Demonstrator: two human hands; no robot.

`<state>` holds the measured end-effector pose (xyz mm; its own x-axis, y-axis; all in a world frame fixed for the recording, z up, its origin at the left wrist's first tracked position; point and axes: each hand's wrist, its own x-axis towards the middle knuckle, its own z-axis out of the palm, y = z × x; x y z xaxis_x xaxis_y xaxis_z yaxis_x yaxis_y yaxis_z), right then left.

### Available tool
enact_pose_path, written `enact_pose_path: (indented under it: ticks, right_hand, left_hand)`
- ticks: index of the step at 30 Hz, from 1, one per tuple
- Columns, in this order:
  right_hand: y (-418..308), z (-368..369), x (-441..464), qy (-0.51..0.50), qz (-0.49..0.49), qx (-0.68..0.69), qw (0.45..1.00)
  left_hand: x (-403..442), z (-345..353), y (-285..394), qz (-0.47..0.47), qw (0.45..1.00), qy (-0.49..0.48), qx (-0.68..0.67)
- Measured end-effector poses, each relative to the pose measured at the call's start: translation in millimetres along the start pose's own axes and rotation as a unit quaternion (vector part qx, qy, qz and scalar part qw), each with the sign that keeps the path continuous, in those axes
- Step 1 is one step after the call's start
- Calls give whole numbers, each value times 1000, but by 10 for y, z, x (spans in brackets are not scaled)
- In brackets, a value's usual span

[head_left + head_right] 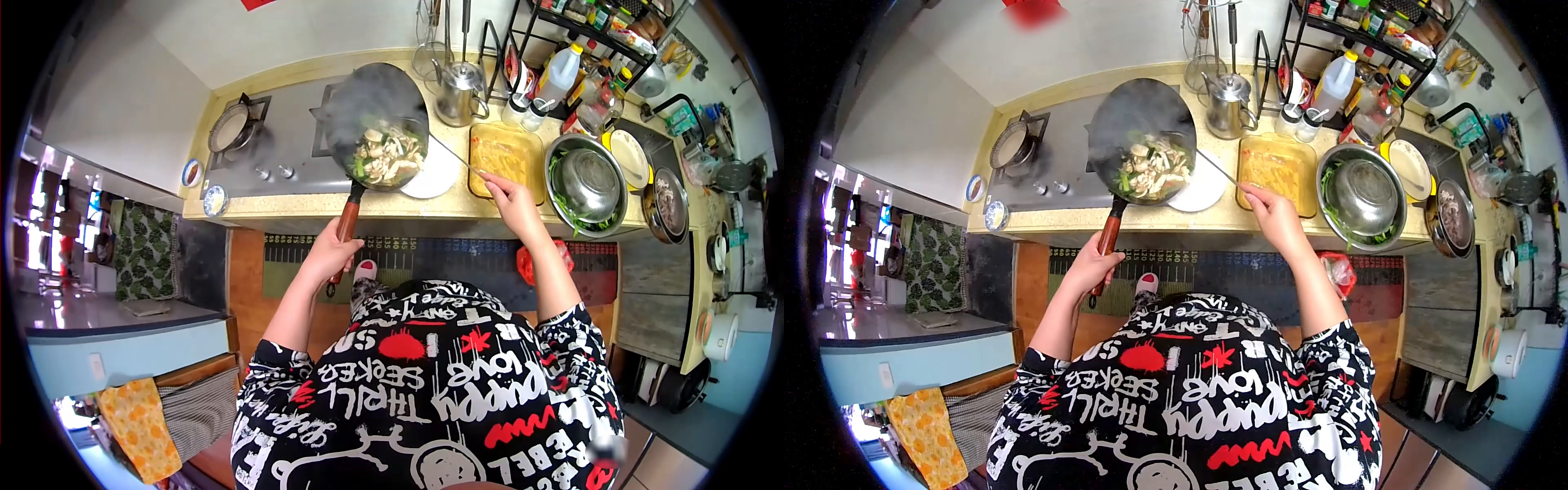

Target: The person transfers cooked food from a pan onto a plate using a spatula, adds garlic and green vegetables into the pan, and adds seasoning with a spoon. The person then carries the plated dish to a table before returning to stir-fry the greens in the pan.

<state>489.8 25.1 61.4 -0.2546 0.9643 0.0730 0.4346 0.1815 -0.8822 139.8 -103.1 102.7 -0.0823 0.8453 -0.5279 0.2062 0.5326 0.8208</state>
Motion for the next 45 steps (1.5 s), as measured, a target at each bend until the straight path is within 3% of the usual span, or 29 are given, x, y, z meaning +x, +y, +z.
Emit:
enact_pose_path:
  ticks: [6, 17, 26, 33, 37, 41, 45]
  right_hand:
    - [25, -58, -106, -29, 63, 31, 997]
    - [252, -138, -399, -26, 94, 70, 993]
    - [113, -352, -651, -13, 131, 90, 987]
    - [-187, -403, -773, -137, 238, 236, 932]
    - [-176, -272, -801, -158, 220, 214, 938]
    - [86, -229, -803, -104, 154, 118, 975]
    - [259, -272, -817, -90, 135, 114, 980]
  left_hand:
    - [8, 37, 1, 1, 999, 8, 37]
    - [68, 103, 17, 38, 981, 62, 181]
    - [53, 170, 117, 21, 975, 75, 207]
    - [40, 211, 130, 18, 975, 82, 207]
    - [35, 225, 149, 16, 973, 88, 213]
    - [54, 215, 120, 18, 966, 98, 240]
    - [28, 198, 121, 22, 954, 115, 276]
